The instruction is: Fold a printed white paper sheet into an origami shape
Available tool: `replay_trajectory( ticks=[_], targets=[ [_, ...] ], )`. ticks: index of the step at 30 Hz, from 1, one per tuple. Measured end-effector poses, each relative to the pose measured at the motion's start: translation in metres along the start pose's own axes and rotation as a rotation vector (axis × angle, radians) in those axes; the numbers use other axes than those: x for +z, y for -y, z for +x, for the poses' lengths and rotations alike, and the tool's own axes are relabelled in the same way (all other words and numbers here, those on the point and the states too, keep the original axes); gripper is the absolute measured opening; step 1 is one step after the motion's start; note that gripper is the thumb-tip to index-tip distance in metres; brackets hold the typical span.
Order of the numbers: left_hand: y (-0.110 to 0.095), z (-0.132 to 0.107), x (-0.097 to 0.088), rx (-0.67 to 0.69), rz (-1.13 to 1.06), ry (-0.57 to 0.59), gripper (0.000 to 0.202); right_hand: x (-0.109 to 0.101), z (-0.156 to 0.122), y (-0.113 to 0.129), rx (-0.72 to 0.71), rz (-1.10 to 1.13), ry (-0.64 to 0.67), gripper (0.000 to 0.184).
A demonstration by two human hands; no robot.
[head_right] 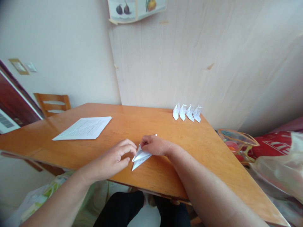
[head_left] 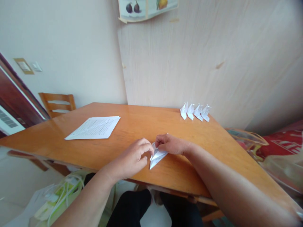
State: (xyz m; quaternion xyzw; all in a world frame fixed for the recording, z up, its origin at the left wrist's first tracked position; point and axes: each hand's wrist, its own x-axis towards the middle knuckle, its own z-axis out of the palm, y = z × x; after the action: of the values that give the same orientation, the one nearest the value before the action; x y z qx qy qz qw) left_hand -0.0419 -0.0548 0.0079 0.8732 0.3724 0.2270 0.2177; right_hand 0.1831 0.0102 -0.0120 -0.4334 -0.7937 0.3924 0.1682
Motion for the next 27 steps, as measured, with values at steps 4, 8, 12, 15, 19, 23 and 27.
replay_trajectory(
  ticks=[4,8,12,15,19,23,27],
  targets=[
    [-0.009,-0.001,0.002,0.014,0.112,0.028,0.020,-0.001,-0.001,0.000,-0.017,-0.050,-0.001,0.020],
    [-0.011,0.003,0.004,0.059,0.217,0.026,0.019,-0.001,-0.001,-0.001,-0.026,-0.099,-0.012,0.021],
    [-0.010,0.006,0.004,0.110,0.290,0.047,0.020,0.000,0.001,-0.002,-0.030,-0.114,-0.015,0.018],
    [-0.010,0.006,0.001,0.131,0.322,0.051,0.019,0.000,0.002,-0.003,-0.030,-0.107,-0.013,0.019],
    [-0.010,0.006,-0.001,0.120,0.338,0.059,0.017,-0.002,0.002,-0.003,-0.036,-0.107,-0.007,0.022],
    [-0.015,0.003,-0.001,0.080,0.314,0.046,0.020,-0.004,0.000,-0.002,-0.032,-0.066,0.001,0.023],
    [-0.020,-0.003,0.006,0.060,0.307,0.015,0.019,-0.006,-0.002,-0.002,-0.037,0.012,0.032,0.022]
  ],
)
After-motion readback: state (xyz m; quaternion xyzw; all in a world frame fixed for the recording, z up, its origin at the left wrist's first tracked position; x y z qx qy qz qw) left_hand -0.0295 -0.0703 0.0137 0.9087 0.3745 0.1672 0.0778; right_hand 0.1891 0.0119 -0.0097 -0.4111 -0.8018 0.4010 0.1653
